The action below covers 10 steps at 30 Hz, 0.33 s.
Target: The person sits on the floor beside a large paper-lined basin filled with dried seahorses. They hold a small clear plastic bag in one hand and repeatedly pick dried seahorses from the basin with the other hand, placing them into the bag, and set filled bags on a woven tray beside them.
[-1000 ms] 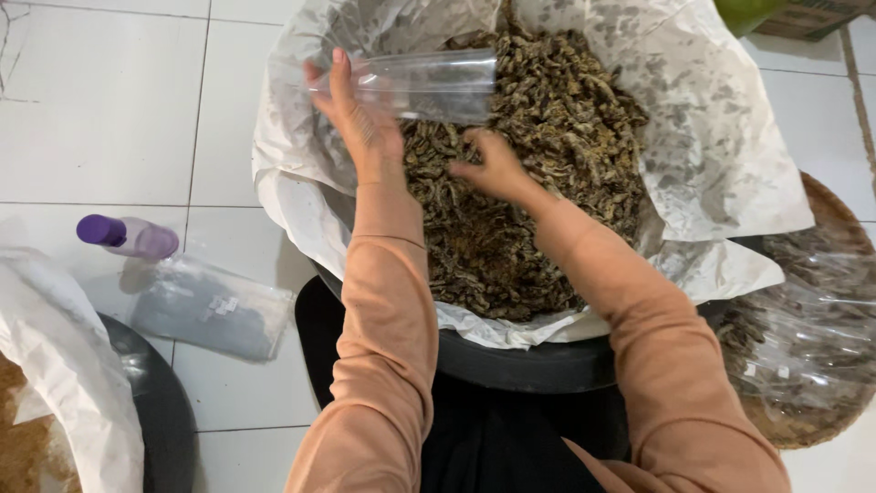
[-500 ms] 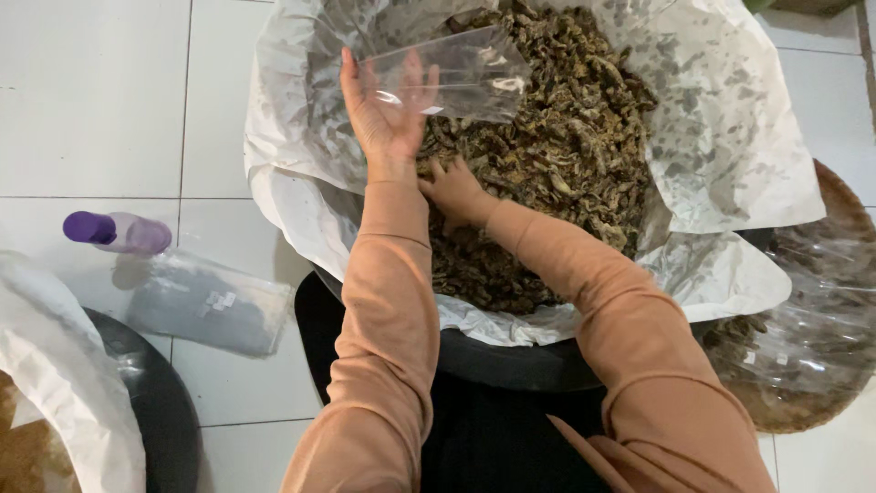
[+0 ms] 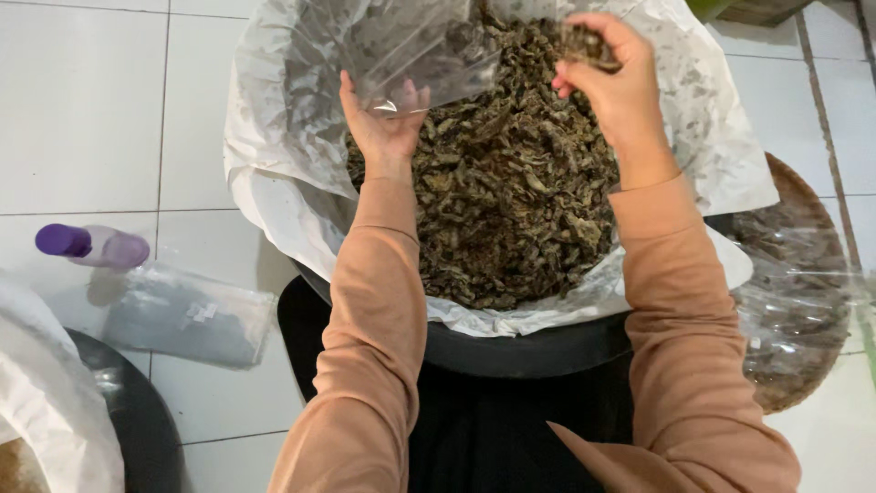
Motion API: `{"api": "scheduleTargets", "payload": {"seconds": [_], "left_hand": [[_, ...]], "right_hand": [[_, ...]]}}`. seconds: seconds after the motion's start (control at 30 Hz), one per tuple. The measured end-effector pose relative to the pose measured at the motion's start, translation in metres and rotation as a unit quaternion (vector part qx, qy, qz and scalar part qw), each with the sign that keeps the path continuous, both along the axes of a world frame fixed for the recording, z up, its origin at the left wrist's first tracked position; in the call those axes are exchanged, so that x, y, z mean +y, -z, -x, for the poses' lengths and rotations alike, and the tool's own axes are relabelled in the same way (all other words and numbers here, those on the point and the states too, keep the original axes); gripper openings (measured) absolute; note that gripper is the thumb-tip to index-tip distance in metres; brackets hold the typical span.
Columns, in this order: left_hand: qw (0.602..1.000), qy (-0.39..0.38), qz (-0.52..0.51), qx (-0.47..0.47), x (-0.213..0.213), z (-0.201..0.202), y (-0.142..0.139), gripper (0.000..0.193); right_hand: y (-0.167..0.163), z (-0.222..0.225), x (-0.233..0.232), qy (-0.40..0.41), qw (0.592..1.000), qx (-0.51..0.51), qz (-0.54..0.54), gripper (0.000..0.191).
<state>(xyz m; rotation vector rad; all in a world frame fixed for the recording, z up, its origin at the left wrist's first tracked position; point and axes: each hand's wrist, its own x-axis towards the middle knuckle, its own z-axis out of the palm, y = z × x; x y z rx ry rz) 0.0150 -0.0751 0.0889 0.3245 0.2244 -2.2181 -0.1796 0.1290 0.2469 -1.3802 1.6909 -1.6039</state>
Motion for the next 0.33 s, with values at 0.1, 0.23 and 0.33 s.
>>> {"api": "scheduleTargets", "payload": {"seconds": [0.1,0.23,0.33], "left_hand": [[0.999,0.019,-0.022,-0.033,0.008,0.008,0.005,0.086],[0.998,0.045,-0.035,-0.036,0.019,0.009,0.006,0.084],[0.998,0.011,-0.064,-0.017,0.020,0.003,0.006,0.083]], "right_hand": [[-0.030,-0.017,-0.002,-0.045,0.976,0.193,0.090,0.024],[-0.041,-0.045,-0.032,-0.073,0.913,0.400,-0.026,0.046],[-0.042,-0.063,-0.069,-0.036,0.877,0.469,-0.096,0.052]]}}
